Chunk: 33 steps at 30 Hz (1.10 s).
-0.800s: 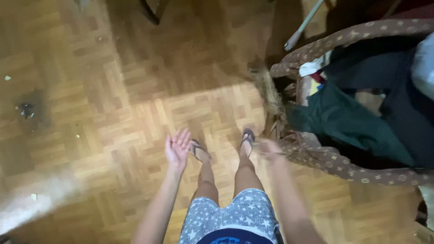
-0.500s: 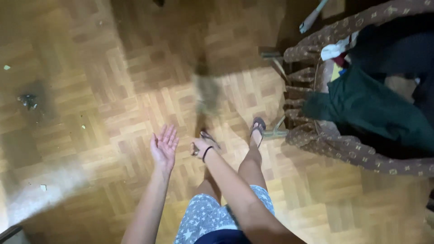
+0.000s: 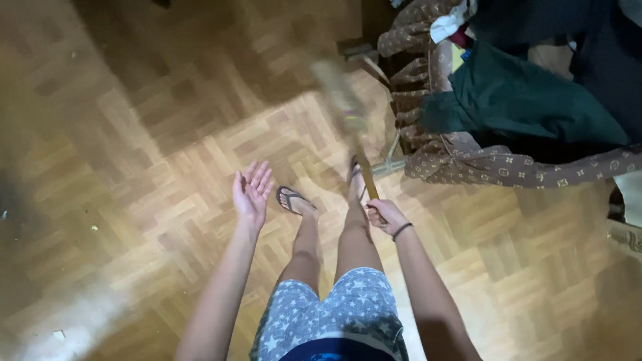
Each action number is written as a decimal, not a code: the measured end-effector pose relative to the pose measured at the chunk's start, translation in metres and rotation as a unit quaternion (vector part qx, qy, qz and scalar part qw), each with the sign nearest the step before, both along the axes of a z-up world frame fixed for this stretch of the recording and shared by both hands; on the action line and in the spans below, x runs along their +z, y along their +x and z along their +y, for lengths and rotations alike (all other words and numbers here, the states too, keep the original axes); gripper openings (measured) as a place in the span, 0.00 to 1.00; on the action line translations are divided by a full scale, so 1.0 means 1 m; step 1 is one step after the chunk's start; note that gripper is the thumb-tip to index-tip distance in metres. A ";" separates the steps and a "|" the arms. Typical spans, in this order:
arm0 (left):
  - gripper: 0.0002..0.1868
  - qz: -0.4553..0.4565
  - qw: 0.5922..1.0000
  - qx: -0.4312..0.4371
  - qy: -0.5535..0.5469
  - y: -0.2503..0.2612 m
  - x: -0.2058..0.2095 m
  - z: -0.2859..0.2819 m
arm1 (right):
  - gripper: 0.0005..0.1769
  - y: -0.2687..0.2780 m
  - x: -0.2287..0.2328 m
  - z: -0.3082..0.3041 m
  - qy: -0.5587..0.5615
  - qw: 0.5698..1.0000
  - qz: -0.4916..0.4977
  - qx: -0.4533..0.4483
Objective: Sweep debris on a wooden floor into a pile using a handheld broom.
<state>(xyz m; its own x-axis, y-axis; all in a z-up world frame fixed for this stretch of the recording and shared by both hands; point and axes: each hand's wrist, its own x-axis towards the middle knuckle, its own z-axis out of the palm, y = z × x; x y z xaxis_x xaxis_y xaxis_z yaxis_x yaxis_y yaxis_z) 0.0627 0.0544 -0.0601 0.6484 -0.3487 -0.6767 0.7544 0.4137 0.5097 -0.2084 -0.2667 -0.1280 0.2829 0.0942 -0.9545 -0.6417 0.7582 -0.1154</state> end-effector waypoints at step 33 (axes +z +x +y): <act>0.39 0.047 0.981 0.187 0.036 0.113 -0.037 -0.037 | 0.23 0.330 -0.270 -0.248 -0.135 0.972 -0.100 0.167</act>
